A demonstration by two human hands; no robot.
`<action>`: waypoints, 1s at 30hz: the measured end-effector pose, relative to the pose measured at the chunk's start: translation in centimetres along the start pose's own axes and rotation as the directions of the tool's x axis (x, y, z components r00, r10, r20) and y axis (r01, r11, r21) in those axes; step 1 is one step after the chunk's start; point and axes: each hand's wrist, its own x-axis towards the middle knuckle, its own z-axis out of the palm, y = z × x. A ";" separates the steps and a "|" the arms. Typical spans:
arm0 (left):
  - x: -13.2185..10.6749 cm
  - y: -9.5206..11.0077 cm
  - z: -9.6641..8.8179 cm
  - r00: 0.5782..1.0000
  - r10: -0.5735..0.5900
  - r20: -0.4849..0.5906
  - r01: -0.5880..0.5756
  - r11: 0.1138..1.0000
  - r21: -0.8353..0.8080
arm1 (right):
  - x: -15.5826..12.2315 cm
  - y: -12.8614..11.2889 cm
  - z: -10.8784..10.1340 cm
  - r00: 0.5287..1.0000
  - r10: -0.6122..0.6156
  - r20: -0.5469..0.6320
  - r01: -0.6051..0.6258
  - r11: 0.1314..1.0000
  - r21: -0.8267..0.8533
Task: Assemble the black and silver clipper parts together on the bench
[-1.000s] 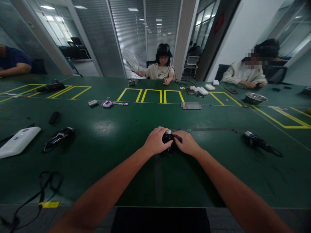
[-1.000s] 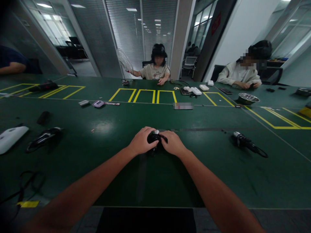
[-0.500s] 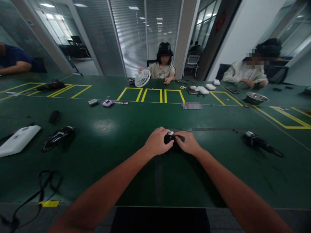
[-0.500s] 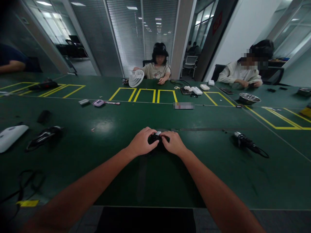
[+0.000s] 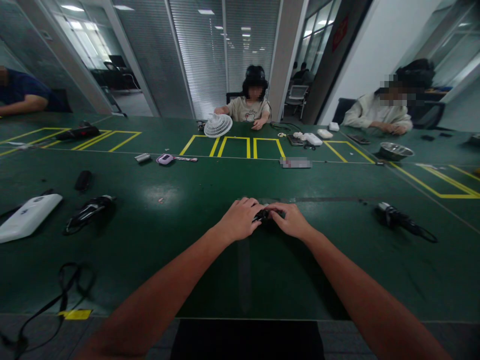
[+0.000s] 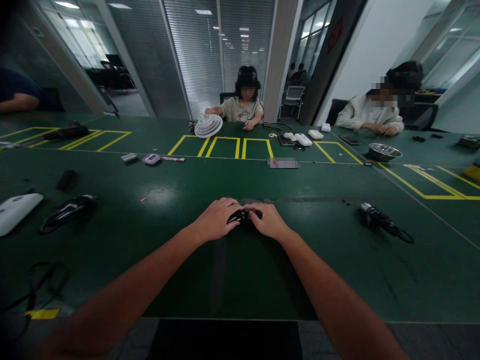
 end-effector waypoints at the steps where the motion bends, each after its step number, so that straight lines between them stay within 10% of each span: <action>1: 0.0 -0.1 -0.1 1.000 0.005 0.002 -0.005 1.000 0.005 | 0.0 0.2 -0.1 1.000 0.004 -0.004 -0.005 1.000 -0.005; 8: 0.0 -0.7 0.2 0.999 0.040 -0.005 -0.040 0.999 0.011 | 0.0 1.7 -0.3 0.984 -0.001 -0.176 -0.018 0.994 -0.108; 30: 0.6 -0.8 1.1 0.997 0.018 -0.080 -0.029 0.990 -0.141 | 0.3 1.2 1.2 0.999 -0.051 -0.006 0.050 0.992 -0.112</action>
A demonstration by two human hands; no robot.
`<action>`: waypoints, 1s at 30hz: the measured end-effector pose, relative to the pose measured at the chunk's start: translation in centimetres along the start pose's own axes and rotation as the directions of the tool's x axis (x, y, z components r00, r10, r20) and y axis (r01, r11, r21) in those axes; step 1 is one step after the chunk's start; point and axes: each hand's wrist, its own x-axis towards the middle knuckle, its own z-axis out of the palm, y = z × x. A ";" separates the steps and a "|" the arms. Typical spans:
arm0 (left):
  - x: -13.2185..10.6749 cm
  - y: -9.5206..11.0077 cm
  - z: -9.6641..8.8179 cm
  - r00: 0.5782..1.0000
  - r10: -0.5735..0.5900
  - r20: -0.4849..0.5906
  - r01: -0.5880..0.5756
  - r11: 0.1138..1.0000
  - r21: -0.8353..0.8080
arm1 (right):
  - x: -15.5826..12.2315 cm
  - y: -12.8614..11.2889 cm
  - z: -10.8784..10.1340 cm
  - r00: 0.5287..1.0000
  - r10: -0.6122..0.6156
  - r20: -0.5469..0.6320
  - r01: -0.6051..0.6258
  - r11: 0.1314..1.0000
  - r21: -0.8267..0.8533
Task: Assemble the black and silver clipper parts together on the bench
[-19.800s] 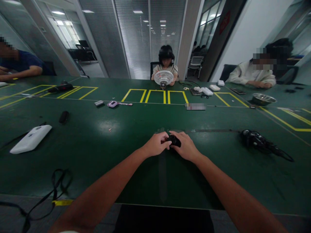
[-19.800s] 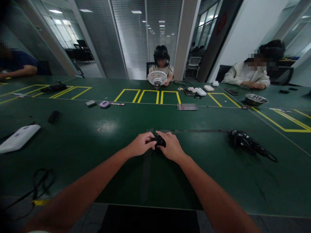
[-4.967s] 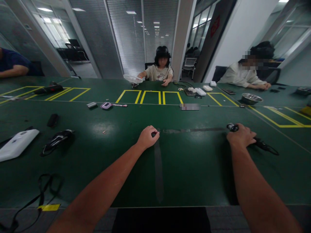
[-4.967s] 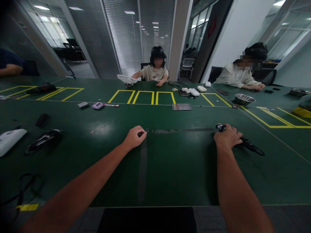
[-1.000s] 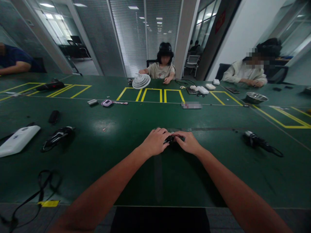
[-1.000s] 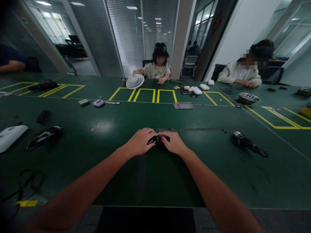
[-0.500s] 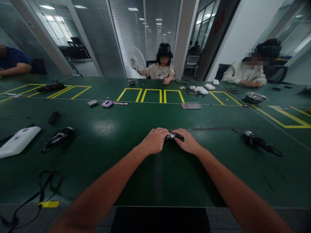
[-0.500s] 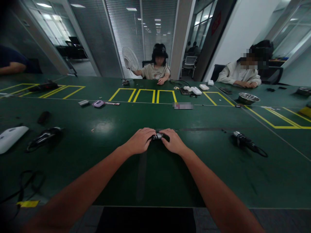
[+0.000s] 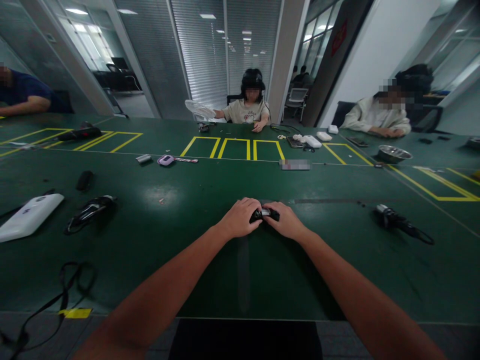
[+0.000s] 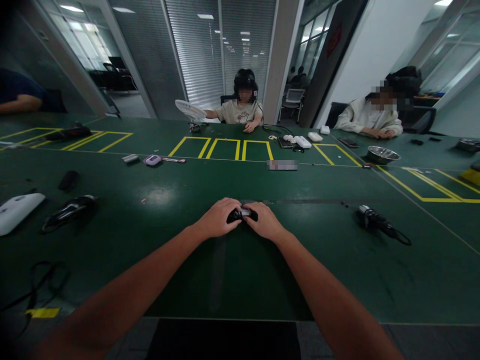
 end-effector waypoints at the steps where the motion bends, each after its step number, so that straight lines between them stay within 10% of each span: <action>1: 0.0 0.0 0.0 1.000 0.000 -0.002 0.000 1.000 0.003 | 0.0 0.0 0.1 1.000 0.002 -0.005 -0.002 1.000 0.000; 19: 0.5 0.1 0.5 0.998 -0.059 0.010 0.057 0.986 0.154 | 0.1 0.0 -0.5 1.000 0.016 -0.003 -0.016 0.999 0.048; 30: -0.3 -1.3 0.2 0.993 -0.119 -0.021 0.120 0.988 0.092 | -1.3 5.8 -5.4 0.915 0.267 -0.304 -0.300 0.951 -0.069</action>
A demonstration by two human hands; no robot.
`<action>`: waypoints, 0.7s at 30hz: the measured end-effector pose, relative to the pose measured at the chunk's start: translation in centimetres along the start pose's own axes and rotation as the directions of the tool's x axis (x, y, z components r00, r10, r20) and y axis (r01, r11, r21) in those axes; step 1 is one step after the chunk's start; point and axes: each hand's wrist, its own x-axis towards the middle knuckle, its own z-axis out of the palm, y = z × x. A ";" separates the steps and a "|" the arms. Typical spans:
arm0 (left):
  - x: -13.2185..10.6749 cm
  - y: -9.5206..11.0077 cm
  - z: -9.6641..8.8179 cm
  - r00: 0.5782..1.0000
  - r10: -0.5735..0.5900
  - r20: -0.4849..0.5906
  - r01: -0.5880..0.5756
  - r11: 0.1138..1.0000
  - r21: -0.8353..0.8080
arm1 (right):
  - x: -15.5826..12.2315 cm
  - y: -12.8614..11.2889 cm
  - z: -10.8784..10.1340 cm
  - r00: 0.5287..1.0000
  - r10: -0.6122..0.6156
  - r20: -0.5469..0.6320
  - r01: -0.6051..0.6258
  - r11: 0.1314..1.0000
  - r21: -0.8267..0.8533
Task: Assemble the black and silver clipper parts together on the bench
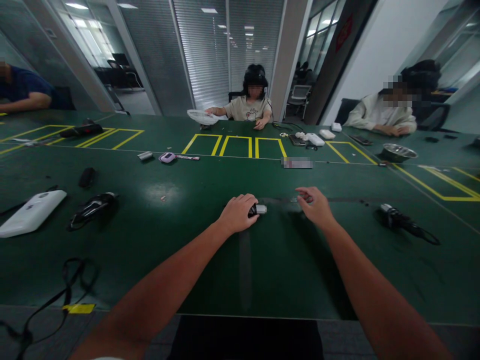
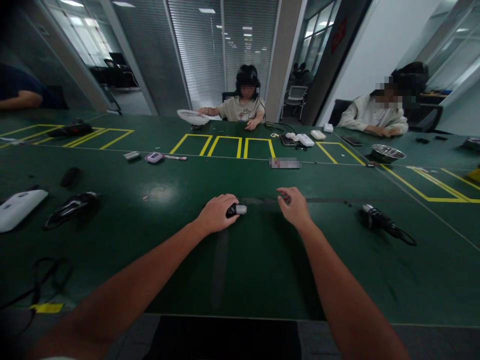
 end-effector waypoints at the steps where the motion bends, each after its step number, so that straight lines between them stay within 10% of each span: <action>1: 0.0 0.0 -0.1 1.000 0.002 -0.004 -0.002 1.000 -0.002 | 0.1 1.0 -0.9 1.000 0.026 -0.017 -0.026 0.998 -0.055; 5: -0.1 0.0 -0.3 1.000 0.007 -0.007 -0.007 1.000 0.000 | -0.2 6.4 -5.7 0.947 0.255 -0.197 -0.312 0.878 -0.363; 11: 0.0 0.0 -0.2 1.000 -0.015 0.004 0.015 1.000 -0.009 | -2.0 13.5 -10.8 0.690 0.625 -0.363 -0.721 0.556 -0.414; 21: -0.2 0.1 -0.1 1.000 -0.022 -0.019 0.021 1.000 -0.016 | -1.4 13.4 -10.3 0.566 0.780 -0.267 -0.789 0.417 -0.452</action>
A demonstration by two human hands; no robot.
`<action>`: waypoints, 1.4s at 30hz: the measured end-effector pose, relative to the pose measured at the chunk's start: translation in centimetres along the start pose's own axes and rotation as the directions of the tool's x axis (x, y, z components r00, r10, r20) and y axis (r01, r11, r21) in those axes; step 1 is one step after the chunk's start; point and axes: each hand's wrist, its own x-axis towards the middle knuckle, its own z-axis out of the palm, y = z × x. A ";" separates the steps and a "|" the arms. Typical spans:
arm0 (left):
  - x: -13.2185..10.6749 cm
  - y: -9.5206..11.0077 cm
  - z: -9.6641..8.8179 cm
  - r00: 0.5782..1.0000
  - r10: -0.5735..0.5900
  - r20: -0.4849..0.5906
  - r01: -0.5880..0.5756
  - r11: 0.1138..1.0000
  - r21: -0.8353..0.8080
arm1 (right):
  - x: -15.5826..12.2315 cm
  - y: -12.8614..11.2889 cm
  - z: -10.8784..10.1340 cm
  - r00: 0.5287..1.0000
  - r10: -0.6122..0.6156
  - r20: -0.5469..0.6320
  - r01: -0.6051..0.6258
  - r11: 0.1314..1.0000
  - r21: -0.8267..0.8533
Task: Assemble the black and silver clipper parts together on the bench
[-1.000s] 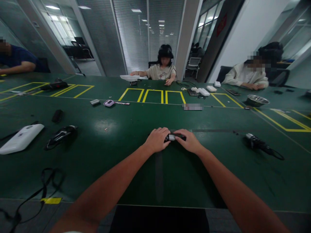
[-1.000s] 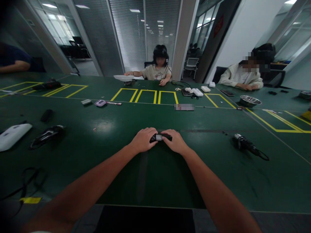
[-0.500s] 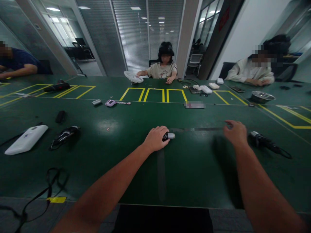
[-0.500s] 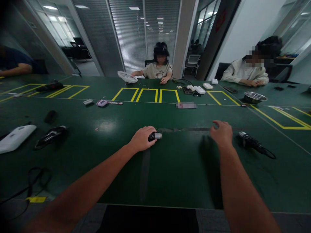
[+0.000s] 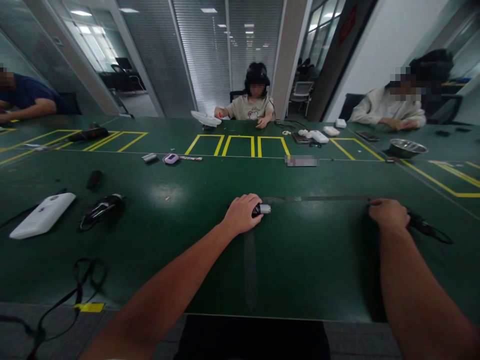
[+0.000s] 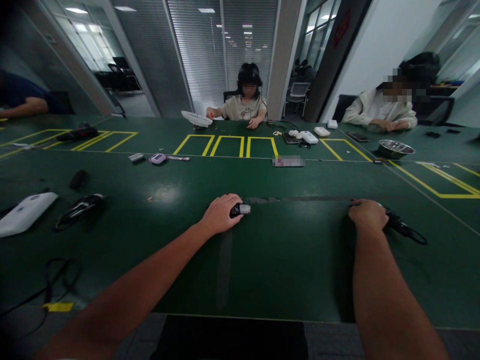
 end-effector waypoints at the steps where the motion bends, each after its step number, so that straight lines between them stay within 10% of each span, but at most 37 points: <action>1: 0.0 0.0 0.0 1.000 0.000 -0.002 0.000 1.000 -0.002 | 0.0 0.0 0.0 1.000 0.005 -0.001 -0.005 1.000 0.001; 13: 0.0 -0.2 0.3 0.999 0.014 -0.030 -0.015 1.000 -0.017 | -0.2 0.2 0.1 0.999 -0.021 -0.024 0.022 0.999 0.043; 19: 0.0 -0.1 0.2 1.000 0.004 -0.023 -0.004 1.000 -0.015 | -0.6 0.2 -0.1 0.971 0.051 -0.233 -0.062 0.997 -0.038; 28: 0.0 -0.1 0.1 1.000 0.008 -0.018 -0.008 1.000 -0.013 | -0.5 -0.6 0.2 1.000 0.016 -0.001 -0.016 0.991 -0.132; 37: 0.0 0.0 0.0 1.000 0.004 -0.022 -0.005 1.000 -0.023 | -1.5 -0.7 -0.4 0.998 0.039 -0.053 -0.040 0.999 -0.012; 42: 0.1 0.1 0.2 1.000 -0.005 -0.026 0.004 0.999 -0.033 | -4.9 -3.2 -0.9 0.974 -0.168 -0.152 0.173 0.985 0.016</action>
